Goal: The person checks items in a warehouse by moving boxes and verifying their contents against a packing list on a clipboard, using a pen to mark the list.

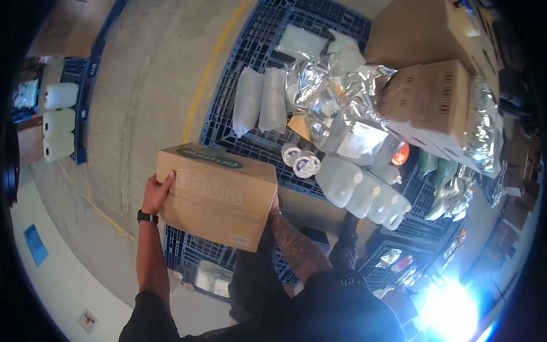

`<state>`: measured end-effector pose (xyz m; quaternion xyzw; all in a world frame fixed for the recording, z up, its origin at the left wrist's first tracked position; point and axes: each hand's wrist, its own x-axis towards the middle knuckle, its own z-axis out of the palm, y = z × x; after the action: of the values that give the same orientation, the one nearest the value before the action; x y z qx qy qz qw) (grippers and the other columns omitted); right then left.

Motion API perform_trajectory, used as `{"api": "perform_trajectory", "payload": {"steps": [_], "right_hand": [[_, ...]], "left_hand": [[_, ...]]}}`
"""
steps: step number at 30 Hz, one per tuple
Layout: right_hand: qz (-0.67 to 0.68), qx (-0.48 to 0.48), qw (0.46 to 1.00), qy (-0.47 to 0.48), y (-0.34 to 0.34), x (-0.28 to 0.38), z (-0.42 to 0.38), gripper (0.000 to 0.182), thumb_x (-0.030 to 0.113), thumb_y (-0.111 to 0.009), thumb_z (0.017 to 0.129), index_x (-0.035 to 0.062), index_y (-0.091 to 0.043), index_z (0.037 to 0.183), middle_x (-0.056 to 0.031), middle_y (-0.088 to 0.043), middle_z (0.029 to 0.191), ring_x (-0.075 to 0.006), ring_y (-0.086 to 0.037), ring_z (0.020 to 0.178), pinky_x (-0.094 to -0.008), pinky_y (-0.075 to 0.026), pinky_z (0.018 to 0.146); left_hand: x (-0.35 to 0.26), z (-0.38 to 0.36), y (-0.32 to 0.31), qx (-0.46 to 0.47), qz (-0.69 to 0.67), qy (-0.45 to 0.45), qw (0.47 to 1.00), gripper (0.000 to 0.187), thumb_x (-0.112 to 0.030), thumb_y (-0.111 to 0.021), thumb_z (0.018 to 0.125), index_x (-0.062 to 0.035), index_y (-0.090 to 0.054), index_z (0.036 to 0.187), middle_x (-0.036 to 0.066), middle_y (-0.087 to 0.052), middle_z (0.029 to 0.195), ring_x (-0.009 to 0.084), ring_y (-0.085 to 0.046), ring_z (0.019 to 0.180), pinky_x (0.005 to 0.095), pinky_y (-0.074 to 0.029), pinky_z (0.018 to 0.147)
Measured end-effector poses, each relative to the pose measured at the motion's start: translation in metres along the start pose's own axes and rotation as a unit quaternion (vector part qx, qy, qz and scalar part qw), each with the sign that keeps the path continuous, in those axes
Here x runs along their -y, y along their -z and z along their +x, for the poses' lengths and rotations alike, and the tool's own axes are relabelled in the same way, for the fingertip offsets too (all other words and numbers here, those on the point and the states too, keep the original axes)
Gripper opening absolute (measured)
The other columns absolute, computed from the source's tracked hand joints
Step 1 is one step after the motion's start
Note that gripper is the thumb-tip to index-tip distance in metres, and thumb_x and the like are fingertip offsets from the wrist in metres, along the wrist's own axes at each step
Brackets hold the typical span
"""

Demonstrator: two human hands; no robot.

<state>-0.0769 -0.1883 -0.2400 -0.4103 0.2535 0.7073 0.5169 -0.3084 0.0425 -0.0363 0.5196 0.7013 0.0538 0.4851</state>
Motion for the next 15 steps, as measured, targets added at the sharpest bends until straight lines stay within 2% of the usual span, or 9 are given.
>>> {"api": "perform_trajectory", "payload": {"steps": [3, 6, 7, 11, 12, 15], "right_hand": [[0.032, -0.018, 0.999, 0.038, 0.005, 0.001, 0.07, 0.07, 0.061, -0.033, 0.095, 0.0064, -0.042, 0.138, -0.0115, -0.05, 0.134, -0.026, -0.05, 0.121, -0.0369, -0.041, 0.101], [0.058, -0.027, 0.994, 0.084, 0.02, 0.009, 0.12, 0.07, 0.061, -0.034, 0.095, 0.007, -0.042, 0.138, -0.0111, -0.05, 0.134, -0.0259, -0.051, 0.12, -0.0382, -0.042, 0.1], [0.063, -0.03, 0.993, 0.1, 0.025, 0.014, 0.131, 0.07, 0.061, -0.035, 0.094, 0.0072, -0.042, 0.137, -0.011, -0.05, 0.134, -0.0259, -0.051, 0.119, -0.0386, -0.043, 0.1], [0.102, -0.022, 0.984, 0.144, 0.038, 0.034, 0.155, 0.069, 0.062, -0.037, 0.094, 0.0079, -0.043, 0.137, -0.0104, -0.051, 0.134, -0.0258, -0.052, 0.118, -0.0403, -0.045, 0.098], [0.171, 0.003, 0.975, 0.142, 0.035, 0.039, 0.149, 0.067, 0.061, -0.039, 0.094, 0.0082, -0.044, 0.135, -0.01, -0.052, 0.132, -0.0253, -0.053, 0.116, -0.0396, -0.046, 0.097], [0.169, -0.079, 0.973, 0.138, -0.002, 0.068, 0.134, 0.066, 0.059, -0.042, 0.094, 0.009, -0.044, 0.136, -0.0093, -0.052, 0.131, -0.0252, -0.054, 0.115, -0.0385, -0.047, 0.095]], "left_hand": [[0.012, 0.074, -0.025, 0.0, 0.083, -0.008, 0.997, 0.05, -0.041, -0.068, 0.085, 0.0033, -0.065, 0.108, 0.015, -0.071, 0.096, 0.0174, -0.066, 0.089, 0.0304, -0.051, 0.078], [0.039, 0.138, -0.061, 0.017, 0.08, 0.006, 0.997, 0.049, -0.039, -0.068, 0.085, 0.0035, -0.065, 0.108, 0.014, -0.071, 0.098, 0.0172, -0.066, 0.09, 0.0302, -0.05, 0.079], [0.044, 0.154, -0.072, 0.023, 0.029, -0.021, 0.999, 0.047, -0.038, -0.068, 0.085, 0.0034, -0.065, 0.109, 0.013, -0.071, 0.098, 0.0163, -0.066, 0.089, 0.0298, -0.05, 0.079], [0.055, 0.2, -0.098, 0.03, -0.062, -0.056, 0.996, 0.042, -0.033, -0.068, 0.087, 0.0035, -0.065, 0.11, 0.01, -0.07, 0.099, 0.0132, -0.064, 0.088, 0.0283, -0.049, 0.078], [0.054, 0.206, -0.101, 0.041, -0.061, -0.046, 0.996, 0.042, -0.033, -0.068, 0.087, 0.0035, -0.065, 0.11, 0.01, -0.07, 0.099, 0.0132, -0.064, 0.088, 0.0283, -0.049, 0.078], [0.029, 0.214, -0.104, 0.039, -0.056, -0.082, 0.994, 0.04, -0.03, -0.066, 0.089, 0.0045, -0.064, 0.109, 0.009, -0.07, 0.097, 0.0119, -0.062, 0.086, 0.0279, -0.049, 0.077]]}}
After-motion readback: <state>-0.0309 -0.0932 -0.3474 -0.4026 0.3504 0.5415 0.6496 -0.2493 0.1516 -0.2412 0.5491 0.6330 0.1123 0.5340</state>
